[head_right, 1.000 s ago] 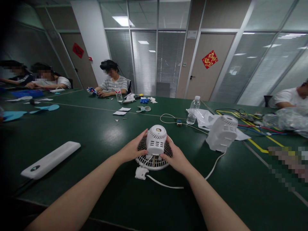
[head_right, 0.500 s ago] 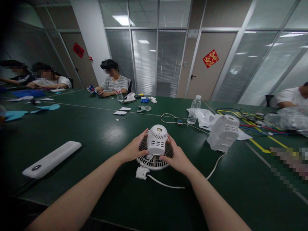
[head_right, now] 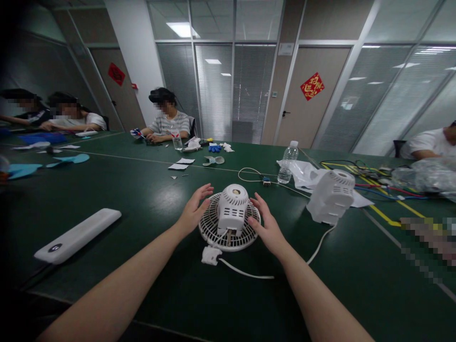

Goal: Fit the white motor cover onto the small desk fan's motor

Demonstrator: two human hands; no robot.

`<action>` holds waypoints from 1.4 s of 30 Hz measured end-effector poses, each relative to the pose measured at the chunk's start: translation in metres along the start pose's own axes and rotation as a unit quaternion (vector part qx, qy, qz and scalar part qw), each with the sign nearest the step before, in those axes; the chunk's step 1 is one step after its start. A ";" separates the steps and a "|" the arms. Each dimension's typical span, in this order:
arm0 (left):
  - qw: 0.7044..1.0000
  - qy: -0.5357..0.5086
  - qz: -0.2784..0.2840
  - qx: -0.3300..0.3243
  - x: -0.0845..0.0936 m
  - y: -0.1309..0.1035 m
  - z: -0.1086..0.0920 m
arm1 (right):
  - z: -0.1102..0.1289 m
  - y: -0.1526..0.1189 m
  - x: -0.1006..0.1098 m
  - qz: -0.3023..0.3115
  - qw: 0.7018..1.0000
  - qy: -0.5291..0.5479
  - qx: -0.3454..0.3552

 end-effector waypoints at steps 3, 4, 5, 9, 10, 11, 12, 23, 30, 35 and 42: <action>1.000 0.003 -0.005 -0.006 0.000 0.000 0.000 | 0.004 -0.002 -0.003 0.011 1.000 -0.022 -0.005; 1.000 0.005 -0.007 -0.009 0.000 0.000 0.000 | 0.005 -0.002 -0.004 0.016 0.999 -0.029 -0.010; 1.000 0.007 -0.009 -0.010 0.000 0.000 0.001 | 0.006 -0.003 -0.005 0.023 0.999 -0.035 -0.015; 1.000 0.021 -0.010 -0.008 0.000 0.000 0.002 | 0.009 -0.004 -0.011 0.046 0.996 -0.069 -0.020; 1.000 0.023 -0.008 -0.006 0.000 0.000 0.001 | 0.008 -0.004 -0.013 0.054 0.995 -0.080 -0.017; 1.000 0.024 -0.007 -0.005 0.000 0.000 0.001 | 0.007 -0.003 -0.015 0.062 0.994 -0.090 -0.014; 1.000 0.025 -0.005 -0.005 -0.001 0.000 0.000 | 0.005 -0.002 -0.017 0.070 0.993 -0.098 -0.011; 0.976 0.120 0.174 -0.049 -0.007 -0.009 -0.021 | -0.007 0.001 -0.021 0.060 0.988 -0.139 -0.033; 0.969 0.137 0.201 -0.047 -0.008 -0.009 -0.019 | 0.003 0.001 -0.024 0.045 0.979 -0.193 -0.036; 0.969 0.137 0.202 -0.040 -0.008 -0.008 -0.021 | -0.002 0.001 -0.027 0.034 0.973 -0.226 -0.040; 0.969 0.132 0.211 -0.013 -0.010 -0.011 -0.018 | -0.008 0.004 -0.029 0.035 0.975 -0.215 -0.037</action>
Point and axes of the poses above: each hand's wrist, its own y-axis towards the middle knuckle, its own x-axis out of the back of the hand, z = x × y, the point moved 3 cm from there along y, towards the middle knuckle, and after that the axes turned 8 degrees about y, right-handed, at the moved point
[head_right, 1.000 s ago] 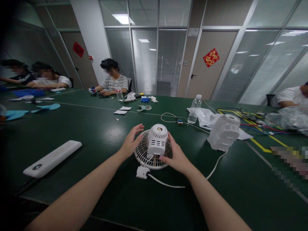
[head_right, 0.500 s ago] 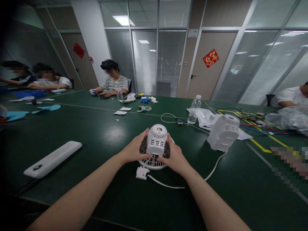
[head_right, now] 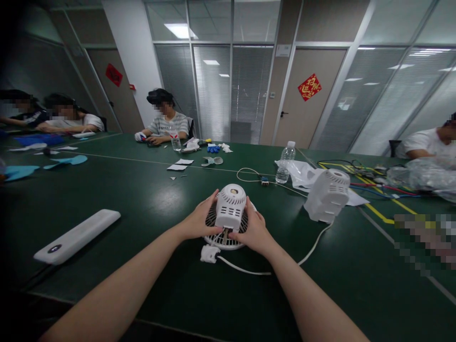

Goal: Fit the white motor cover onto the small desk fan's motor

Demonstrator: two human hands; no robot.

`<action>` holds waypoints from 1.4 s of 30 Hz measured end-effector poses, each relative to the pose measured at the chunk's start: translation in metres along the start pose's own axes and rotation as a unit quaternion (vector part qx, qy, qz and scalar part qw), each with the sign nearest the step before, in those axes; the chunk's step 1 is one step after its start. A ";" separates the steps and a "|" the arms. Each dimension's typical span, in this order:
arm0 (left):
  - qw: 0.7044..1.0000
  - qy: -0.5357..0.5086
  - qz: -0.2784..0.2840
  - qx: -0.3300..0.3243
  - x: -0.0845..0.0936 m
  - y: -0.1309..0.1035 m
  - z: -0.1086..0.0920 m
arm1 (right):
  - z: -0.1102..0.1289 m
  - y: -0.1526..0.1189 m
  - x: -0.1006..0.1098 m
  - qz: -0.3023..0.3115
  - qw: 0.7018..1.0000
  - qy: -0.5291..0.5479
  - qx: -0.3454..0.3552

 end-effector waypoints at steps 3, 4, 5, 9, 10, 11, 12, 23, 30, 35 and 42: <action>1.000 -0.008 0.012 0.006 -0.001 0.000 0.002 | 0.002 -0.001 0.002 0.000 1.000 0.012 -0.005; 1.000 -0.009 0.016 0.006 -0.001 0.000 0.003 | 0.003 -0.001 0.002 0.000 1.000 0.009 -0.008; 1.000 -0.010 0.019 0.004 -0.002 0.001 0.004 | 0.004 -0.002 0.002 0.001 1.000 0.004 -0.010; 1.000 -0.018 0.012 -0.011 -0.005 0.002 0.007 | 0.005 -0.002 -0.002 -0.003 1.000 -0.020 -0.004; 1.000 -0.020 0.008 -0.010 -0.005 0.003 0.007 | 0.005 -0.002 -0.002 -0.006 1.000 -0.023 -0.004; 1.000 -0.022 0.007 -0.005 -0.006 0.003 0.007 | 0.005 -0.002 -0.003 -0.008 1.000 -0.024 -0.005; 1.000 -0.021 0.007 0.001 -0.006 0.003 0.006 | 0.005 -0.002 -0.003 -0.009 1.000 -0.024 -0.009; 0.996 -0.064 -0.041 -0.050 0.003 -0.005 0.017 | 0.021 -0.009 0.000 -0.023 1.000 0.019 0.002; 0.963 -0.127 -0.205 0.124 0.023 -0.002 0.063 | 0.029 -0.025 0.018 -0.004 1.000 0.018 -0.023; 0.963 -0.093 -0.159 0.195 0.021 -0.002 0.077 | 0.008 -0.066 0.055 -0.021 0.999 -0.001 -0.048; 0.962 -0.102 -0.115 0.224 0.013 -0.003 0.082 | -0.038 -0.154 0.133 -0.079 0.982 -0.075 -0.155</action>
Point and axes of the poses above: each hand's wrist, its own y-axis towards the middle knuckle, its own x-axis out of the back of the hand, z = x × y, the point moved 3 cm from there along y, towards the middle knuckle, and after that the axes turned 8 degrees about y, right-handed, at the moved point
